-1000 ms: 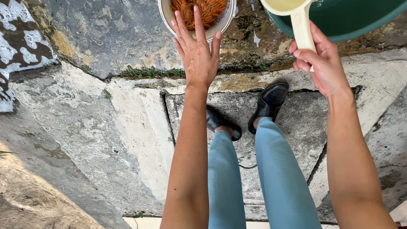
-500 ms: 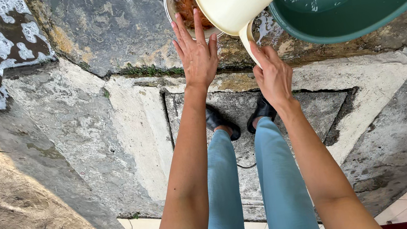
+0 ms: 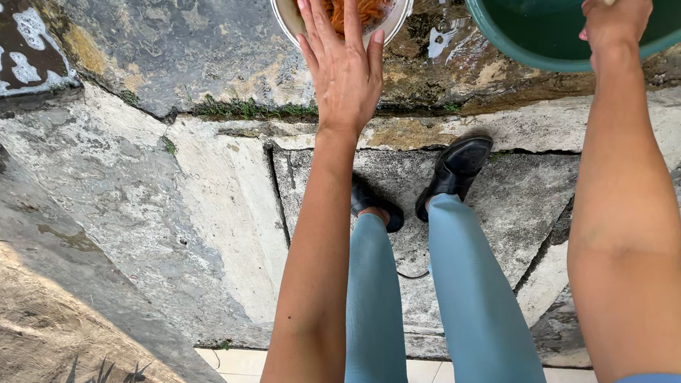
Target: The person washes a mat by pouring water from a pitcher into a container, scrubbing and rinsing the mat, wringing it out by hand, and hanging it over a metal railing.
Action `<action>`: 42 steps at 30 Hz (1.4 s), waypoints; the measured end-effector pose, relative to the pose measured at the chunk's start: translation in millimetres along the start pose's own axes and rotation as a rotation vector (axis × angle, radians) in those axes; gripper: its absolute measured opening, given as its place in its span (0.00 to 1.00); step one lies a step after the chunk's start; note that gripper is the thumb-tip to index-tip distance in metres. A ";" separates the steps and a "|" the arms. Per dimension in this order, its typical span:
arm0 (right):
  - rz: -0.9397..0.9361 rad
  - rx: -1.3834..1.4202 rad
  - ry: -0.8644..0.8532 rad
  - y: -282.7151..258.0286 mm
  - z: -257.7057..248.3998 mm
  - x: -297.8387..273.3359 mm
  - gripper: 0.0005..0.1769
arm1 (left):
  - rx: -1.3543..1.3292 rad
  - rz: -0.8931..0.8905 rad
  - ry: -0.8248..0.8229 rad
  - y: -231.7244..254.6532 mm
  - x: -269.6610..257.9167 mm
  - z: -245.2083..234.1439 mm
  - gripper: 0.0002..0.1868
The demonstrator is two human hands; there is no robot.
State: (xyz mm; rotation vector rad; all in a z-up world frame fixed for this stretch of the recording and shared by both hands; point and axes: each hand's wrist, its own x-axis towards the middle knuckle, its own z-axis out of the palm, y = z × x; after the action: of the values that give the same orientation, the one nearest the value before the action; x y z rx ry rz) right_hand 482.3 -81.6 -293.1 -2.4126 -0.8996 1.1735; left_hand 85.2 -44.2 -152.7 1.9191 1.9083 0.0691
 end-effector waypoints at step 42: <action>-0.681 -0.277 -0.185 -128.5 -33.3 -199.7 0.36 | -0.162 -0.325 0.032 56.5 -16.6 -31.5 0.24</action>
State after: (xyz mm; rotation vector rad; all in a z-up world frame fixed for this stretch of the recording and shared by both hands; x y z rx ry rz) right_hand 363.6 -115.9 -87.5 -1.9142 -1.8543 1.0490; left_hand 127.2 -49.6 -101.0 1.4934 2.1397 0.1523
